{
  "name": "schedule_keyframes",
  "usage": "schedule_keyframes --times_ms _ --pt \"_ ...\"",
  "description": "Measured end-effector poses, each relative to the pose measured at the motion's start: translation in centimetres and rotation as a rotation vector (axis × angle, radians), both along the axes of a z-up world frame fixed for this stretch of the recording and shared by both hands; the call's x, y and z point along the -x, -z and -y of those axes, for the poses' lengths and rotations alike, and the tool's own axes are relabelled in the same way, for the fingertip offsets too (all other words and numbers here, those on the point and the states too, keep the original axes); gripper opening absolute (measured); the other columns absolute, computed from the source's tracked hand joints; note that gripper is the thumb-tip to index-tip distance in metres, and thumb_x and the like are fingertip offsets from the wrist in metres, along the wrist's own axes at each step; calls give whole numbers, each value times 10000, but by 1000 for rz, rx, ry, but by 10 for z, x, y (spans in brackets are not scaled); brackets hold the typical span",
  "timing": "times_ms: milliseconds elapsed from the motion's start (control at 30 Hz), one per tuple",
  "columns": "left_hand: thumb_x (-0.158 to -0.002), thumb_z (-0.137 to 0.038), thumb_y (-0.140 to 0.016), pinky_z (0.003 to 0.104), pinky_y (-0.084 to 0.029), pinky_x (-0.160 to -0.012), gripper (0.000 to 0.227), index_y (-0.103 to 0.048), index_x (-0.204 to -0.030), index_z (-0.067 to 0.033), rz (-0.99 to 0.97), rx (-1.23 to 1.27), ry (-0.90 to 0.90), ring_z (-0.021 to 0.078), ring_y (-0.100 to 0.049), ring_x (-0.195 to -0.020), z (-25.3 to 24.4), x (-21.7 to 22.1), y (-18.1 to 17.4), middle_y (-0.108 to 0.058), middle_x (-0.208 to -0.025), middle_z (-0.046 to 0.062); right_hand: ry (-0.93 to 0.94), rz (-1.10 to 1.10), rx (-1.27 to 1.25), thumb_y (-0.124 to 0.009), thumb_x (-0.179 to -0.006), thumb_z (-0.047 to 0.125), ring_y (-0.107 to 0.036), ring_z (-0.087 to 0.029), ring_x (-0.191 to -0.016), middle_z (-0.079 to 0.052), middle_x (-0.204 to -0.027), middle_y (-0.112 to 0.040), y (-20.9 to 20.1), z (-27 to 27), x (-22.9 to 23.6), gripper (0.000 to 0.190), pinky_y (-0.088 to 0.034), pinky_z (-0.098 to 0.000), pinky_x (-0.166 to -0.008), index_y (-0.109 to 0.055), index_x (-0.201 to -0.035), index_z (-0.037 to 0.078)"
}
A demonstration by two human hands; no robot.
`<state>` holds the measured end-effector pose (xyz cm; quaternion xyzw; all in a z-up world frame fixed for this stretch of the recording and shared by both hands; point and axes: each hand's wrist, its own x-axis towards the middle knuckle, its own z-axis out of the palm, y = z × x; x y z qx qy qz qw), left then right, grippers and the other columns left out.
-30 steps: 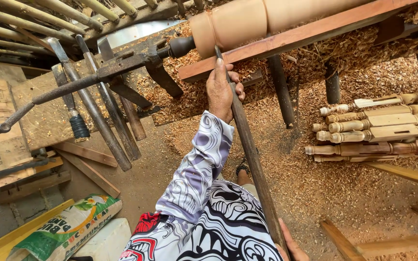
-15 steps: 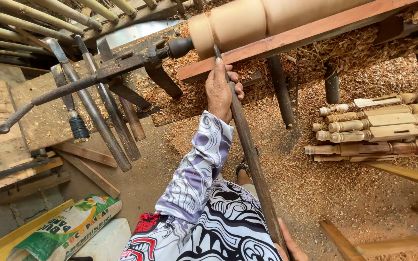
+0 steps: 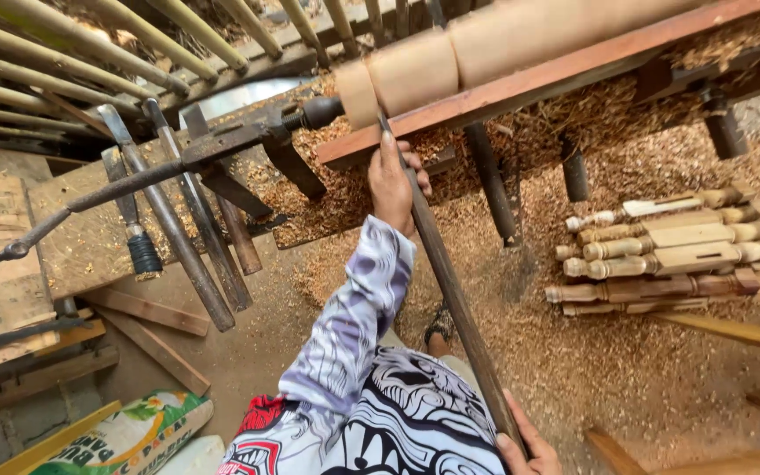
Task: Using a lathe and a chisel to shape a piece of wood into a turned component.
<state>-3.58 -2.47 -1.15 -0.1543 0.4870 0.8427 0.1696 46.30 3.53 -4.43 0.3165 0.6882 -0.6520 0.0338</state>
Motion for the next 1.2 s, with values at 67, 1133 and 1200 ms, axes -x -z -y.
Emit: schedule_keyframes --times_ms 67,1133,1200 --pt "-1046 -548 -444 296 -484 -398 504 -519 -1055 -50 -32 -38 28 126 -550 -478 -3 -33 -21 -556 -697 34 -14 246 -40 -778 -864 131 -673 -313 -1172 -189 -1391 -692 21 -19 -5 783 -494 -384 -1000 -435 -1567 124" --pt "-973 -275 -675 389 -553 -543 351 -577 -1158 7 203 904 -404 237 -653 -644 491 18 127 -670 -863 124 -666 236 -160 -626 -965 364 -694 -221 -1143 -155 -1372 -678 96 83 249 551 -605 -399 -917 -545 -1460 135" --pt "-913 -291 -779 551 -549 -804 423 -631 -1143 33 0 1357 -364 452 -678 -886 551 52 189 -710 -1007 272 -490 499 -121 -620 -948 348 -757 -258 -1031 -160 -1313 -723 92 82 242 552 -652 -425 -874 -588 -1472 177"
